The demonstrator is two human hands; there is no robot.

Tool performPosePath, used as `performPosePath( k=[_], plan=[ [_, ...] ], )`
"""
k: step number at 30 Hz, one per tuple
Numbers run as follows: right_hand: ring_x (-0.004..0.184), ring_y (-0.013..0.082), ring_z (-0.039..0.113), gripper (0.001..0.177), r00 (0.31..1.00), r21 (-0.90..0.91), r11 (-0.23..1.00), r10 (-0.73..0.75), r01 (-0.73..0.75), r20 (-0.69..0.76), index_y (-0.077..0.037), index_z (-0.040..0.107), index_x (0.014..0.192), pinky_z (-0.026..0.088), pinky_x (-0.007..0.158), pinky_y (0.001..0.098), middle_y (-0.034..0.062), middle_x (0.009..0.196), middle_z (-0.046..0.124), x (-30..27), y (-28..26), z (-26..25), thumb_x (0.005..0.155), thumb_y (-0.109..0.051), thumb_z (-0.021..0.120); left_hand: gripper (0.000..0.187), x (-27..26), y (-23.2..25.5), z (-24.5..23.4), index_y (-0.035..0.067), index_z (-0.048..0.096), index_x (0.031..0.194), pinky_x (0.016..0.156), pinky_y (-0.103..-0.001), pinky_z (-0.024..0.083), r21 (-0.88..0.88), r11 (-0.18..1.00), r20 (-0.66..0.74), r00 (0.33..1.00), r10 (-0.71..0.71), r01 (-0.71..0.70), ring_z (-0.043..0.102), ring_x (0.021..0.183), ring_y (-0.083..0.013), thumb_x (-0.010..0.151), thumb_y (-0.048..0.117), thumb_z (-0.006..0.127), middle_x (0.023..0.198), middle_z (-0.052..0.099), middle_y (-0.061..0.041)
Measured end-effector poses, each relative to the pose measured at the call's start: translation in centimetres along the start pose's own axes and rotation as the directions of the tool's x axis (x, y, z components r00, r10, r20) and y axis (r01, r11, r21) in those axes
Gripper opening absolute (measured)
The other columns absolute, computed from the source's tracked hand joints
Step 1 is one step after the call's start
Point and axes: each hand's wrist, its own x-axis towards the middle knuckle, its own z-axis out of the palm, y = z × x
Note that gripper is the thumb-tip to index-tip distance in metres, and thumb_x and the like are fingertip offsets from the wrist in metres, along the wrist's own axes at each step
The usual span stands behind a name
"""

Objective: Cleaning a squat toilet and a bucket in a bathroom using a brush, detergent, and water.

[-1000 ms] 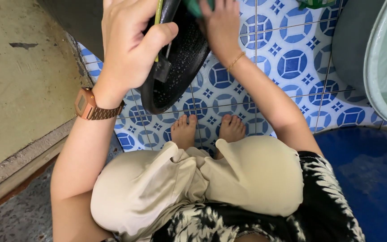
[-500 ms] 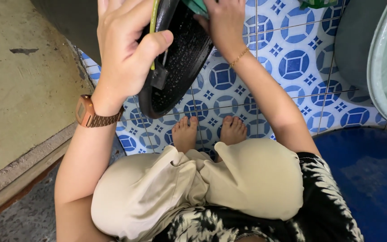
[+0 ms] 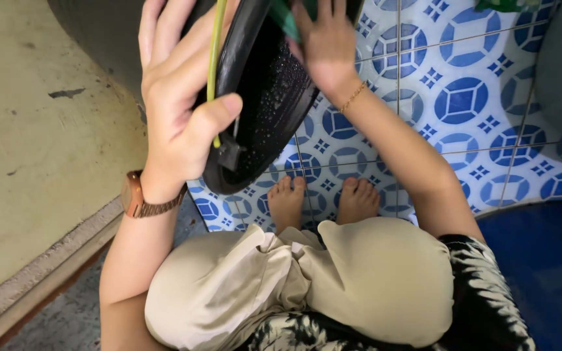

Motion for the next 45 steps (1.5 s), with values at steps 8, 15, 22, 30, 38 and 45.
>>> performPosePath(
  k=[8, 15, 22, 30, 38, 45],
  plan=[
    [0.124, 0.0492, 0.055, 0.072, 0.881, 0.514, 0.855, -0.188, -0.07, 0.433, -0.005, 0.06, 0.137, 0.053, 0.095, 0.0513, 0.0277, 0.139, 0.05, -0.4, -6.0, 1.8, 0.082, -0.044, 0.085, 0.072, -0.6, -0.4, 0.1, 0.004, 0.06, 0.151, 0.129, -0.051, 0.006, 0.069, 0.998, 0.034, 0.999, 0.007, -0.01, 0.034, 0.159, -0.034, 0.108, 0.058, 0.038, 0.155, 0.057, -0.012],
    [0.113, 0.0317, 0.065, 0.042, 0.995, 0.286, 0.956, 0.079, -0.058, -0.062, -0.011, 0.069, 0.123, 0.053, 0.095, 0.0449, 0.014, 0.128, 0.07, 6.0, -0.4, 5.5, 0.092, -0.039, 0.072, 0.075, 0.5, 1.0, -0.3, -0.003, 0.061, 0.139, 0.128, -0.057, 0.004, 0.045, 0.998, 0.046, 0.997, -0.054, 0.052, 0.035, 0.157, -0.0426, 0.104, 0.06, 0.039, 0.149, 0.06, -0.019],
    [0.109, 0.0397, 0.064, 0.06, 0.952, 0.381, 0.918, -0.205, 0.107, 0.226, -0.002, 0.072, 0.112, 0.051, 0.089, 0.0464, 0.0228, 0.113, 0.071, 3.2, -8.0, 1.7, 0.07, -0.044, 0.082, 0.072, -0.9, -0.3, -0.1, -0.001, 0.064, 0.144, 0.128, -0.052, 0.005, 0.054, 0.999, 0.054, 0.999, -0.011, 0.008, 0.035, 0.157, -0.0374, 0.106, 0.056, 0.042, 0.15, 0.06, -0.018],
    [0.126, 0.0321, 0.052, 0.023, 0.987, -0.168, 0.984, -0.084, 0.06, -0.141, -0.01, 0.076, 0.116, 0.039, 0.104, 0.0485, 0.0122, 0.124, 0.068, 7.5, -2.2, 5.8, 0.101, -0.023, 0.066, 0.076, 0.0, 0.6, -0.1, -0.004, 0.062, 0.139, 0.131, -0.059, 0.006, 0.025, 0.998, 0.014, 0.998, -0.061, 0.061, 0.035, 0.158, -0.042, 0.103, 0.061, 0.042, 0.148, 0.061, -0.018],
    [0.112, 0.0338, 0.065, 0.031, 0.933, 0.417, 0.907, -0.204, 0.066, 0.297, -0.012, 0.075, 0.111, 0.047, 0.096, 0.0457, 0.0149, 0.116, 0.072, 7.0, -9.8, 8.8, 0.099, -0.036, 0.059, 0.077, -0.4, 0.2, 0.1, -0.003, 0.063, 0.142, 0.129, -0.056, 0.006, 0.042, 0.999, 0.026, 0.999, -0.029, 0.028, 0.033, 0.158, -0.0384, 0.105, 0.061, 0.041, 0.149, 0.061, -0.017],
    [0.117, 0.0263, 0.061, 0.034, 0.962, -0.257, 0.964, -0.137, 0.075, -0.234, -0.015, 0.075, 0.113, 0.045, 0.099, 0.0452, 0.0071, 0.12, 0.072, 10.4, -4.8, 9.7, 0.087, -0.028, 0.057, 0.076, -0.2, 0.6, 0.1, -0.002, 0.063, 0.14, 0.13, -0.059, 0.005, 0.025, 0.998, 0.019, 0.999, -0.05, 0.05, 0.034, 0.154, -0.0393, 0.104, 0.062, 0.041, 0.149, 0.062, -0.017]
  ],
)
